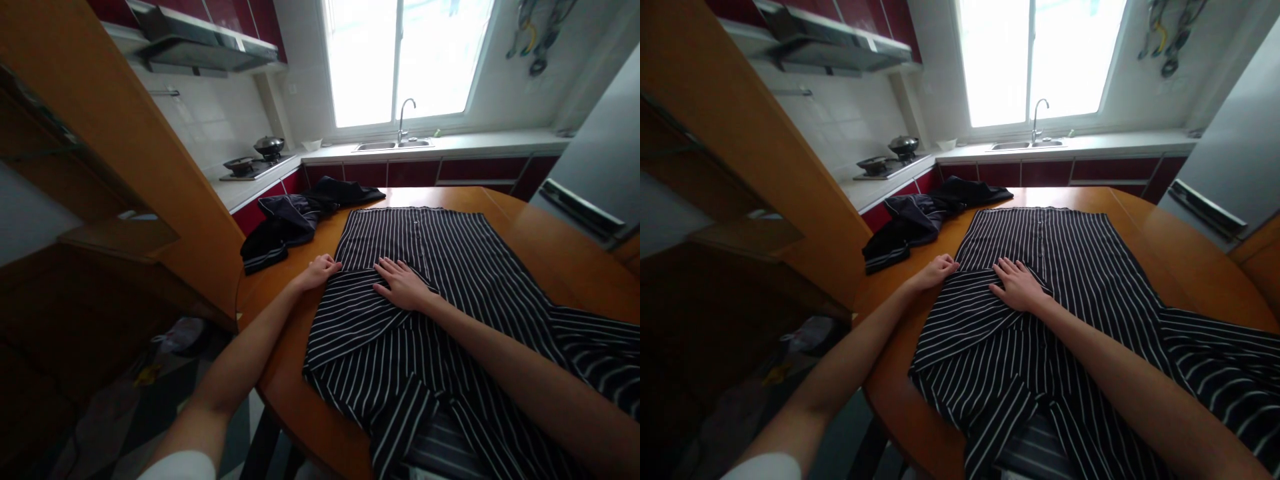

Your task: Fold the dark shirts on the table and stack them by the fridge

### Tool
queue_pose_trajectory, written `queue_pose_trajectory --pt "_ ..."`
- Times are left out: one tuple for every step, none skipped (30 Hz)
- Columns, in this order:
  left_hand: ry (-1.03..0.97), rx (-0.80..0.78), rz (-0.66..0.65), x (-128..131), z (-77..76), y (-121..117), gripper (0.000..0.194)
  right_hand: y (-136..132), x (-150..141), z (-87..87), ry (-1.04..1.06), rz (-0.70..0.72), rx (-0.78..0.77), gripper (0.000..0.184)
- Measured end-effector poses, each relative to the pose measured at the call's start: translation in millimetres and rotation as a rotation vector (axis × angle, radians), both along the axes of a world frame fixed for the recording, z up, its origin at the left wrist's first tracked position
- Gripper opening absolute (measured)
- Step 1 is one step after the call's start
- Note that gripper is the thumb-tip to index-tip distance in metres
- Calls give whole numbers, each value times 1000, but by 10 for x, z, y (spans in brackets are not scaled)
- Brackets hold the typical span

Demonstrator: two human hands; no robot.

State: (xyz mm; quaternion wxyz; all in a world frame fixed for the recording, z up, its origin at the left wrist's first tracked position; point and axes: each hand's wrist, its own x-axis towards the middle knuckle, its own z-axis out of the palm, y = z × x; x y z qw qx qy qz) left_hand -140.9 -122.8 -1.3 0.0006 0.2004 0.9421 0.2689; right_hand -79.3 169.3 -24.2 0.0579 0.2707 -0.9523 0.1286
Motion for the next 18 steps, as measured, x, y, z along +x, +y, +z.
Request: queue_pose_trajectory --pt "9 -9 -18 16 11 -12 56 -1 -1 -1 -2 1 -2 73" --pt "20 -21 -36 34 21 -23 53 -2 0 0 -1 1 -3 73" --pt "33 -37 -48 53 29 -32 50 -3 1 2 0 0 -2 74" --pt "48 -50 -53 71 34 -39 48 -5 4 6 2 -1 0 74" --pt "60 -60 -49 85 36 -45 46 -6 6 11 4 -2 3 74" --pt "67 -65 -41 96 34 -51 45 -6 8 16 7 -1 8 75" --pt "68 -68 -33 103 30 -57 44 -6 10 20 10 -1 11 75" --pt "66 -69 -26 106 24 -64 43 -6 11 23 10 0 14 75" --pt "63 -69 -21 107 17 -72 41 -5 11 25 8 1 14 75" --pt "59 -70 -16 107 10 -78 39 -4 11 25 6 1 13 75" --pt "56 -73 -11 108 4 -83 37 -2 10 23 6 1 11 75" --pt "55 -79 -8 108 -2 -86 35 -1 8 20 8 1 7 75" --pt "55 -88 -1 110 -6 -86 33 0 6 15 10 1 3 74" --pt "58 -99 7 113 -10 -84 32 1 4 10 13 2 -1 74" --pt "61 -112 16 115 -12 -81 31 1 2 6 15 2 -4 74" --pt "67 -123 25 117 -13 -78 31 0 -1 2 16 2 -4 74" --pt "72 -132 32 119 -11 -76 30 -1 -3 -1 18 1 -3 74" --pt "76 -138 36 122 -7 -76 29 -2 -5 -3 19 0 1 75"
